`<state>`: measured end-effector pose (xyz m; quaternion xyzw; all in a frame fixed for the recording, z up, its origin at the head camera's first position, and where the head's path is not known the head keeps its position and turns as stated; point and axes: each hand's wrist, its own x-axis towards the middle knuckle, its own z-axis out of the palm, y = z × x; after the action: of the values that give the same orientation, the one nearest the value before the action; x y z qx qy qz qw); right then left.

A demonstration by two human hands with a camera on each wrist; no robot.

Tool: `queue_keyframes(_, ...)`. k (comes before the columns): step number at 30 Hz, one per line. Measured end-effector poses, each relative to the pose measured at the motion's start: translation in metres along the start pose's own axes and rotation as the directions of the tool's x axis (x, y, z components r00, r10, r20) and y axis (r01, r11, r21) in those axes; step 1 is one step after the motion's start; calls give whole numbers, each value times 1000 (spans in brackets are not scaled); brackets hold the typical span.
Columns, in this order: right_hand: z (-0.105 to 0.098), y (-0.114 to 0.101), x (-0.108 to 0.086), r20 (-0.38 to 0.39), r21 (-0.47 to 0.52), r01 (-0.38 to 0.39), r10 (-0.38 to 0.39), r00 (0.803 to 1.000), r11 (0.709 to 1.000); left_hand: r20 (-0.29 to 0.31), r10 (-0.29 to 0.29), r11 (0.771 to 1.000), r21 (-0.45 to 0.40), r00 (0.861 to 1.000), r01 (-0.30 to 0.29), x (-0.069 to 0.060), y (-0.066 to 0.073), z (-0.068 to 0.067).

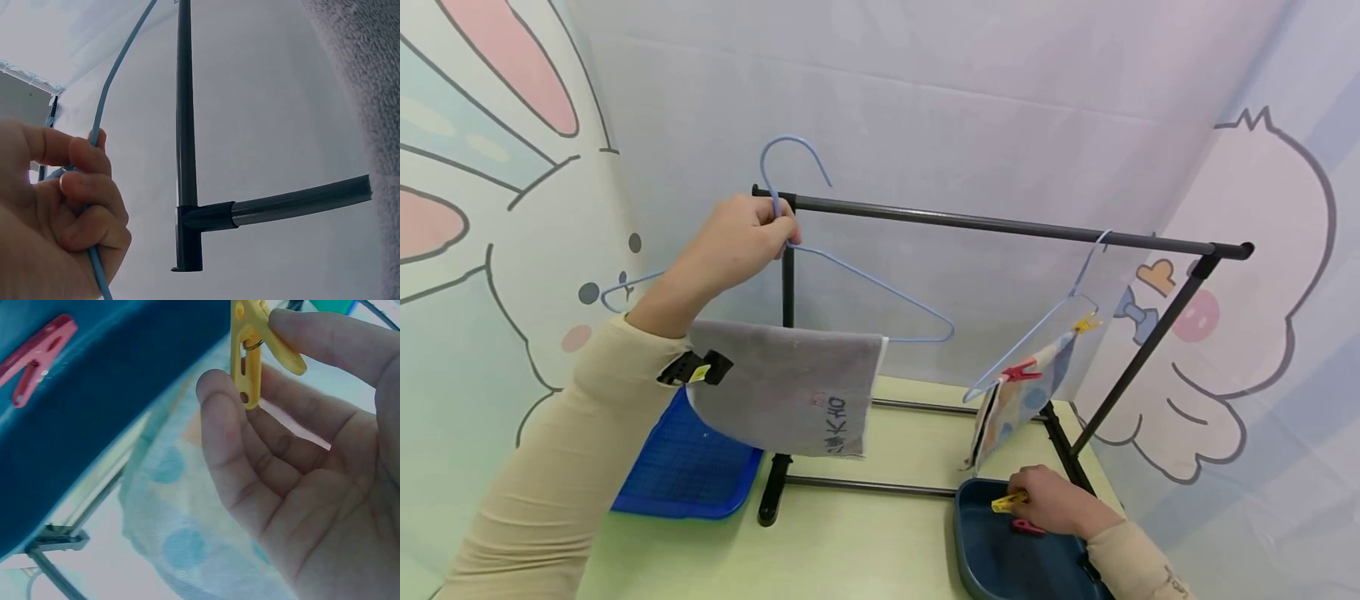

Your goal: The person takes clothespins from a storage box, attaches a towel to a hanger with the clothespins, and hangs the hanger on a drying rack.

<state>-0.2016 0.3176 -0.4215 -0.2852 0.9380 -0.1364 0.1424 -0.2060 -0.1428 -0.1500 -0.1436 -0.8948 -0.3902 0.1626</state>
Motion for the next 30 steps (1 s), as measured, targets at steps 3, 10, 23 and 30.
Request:
queue_keyframes(3,-3,-8,0,-19,12,38,-38,999,999,4,2,1000,15,1000,-2,0,-1,2)
queue_keyframes(10,-10,-29,-1,-52,57,84,-81,995,995,33,6,999,37,999,-7,2,-8,10)
queue_keyframes(23,-14,-49,0,-111,48,134,-128,986,990,87,-15,998,-56,996,20,1,-10,24)
queue_keyframes(30,-16,-59,1,-87,56,131,-126,988,990,96,2,997,-83,995,6,-1,-16,29)
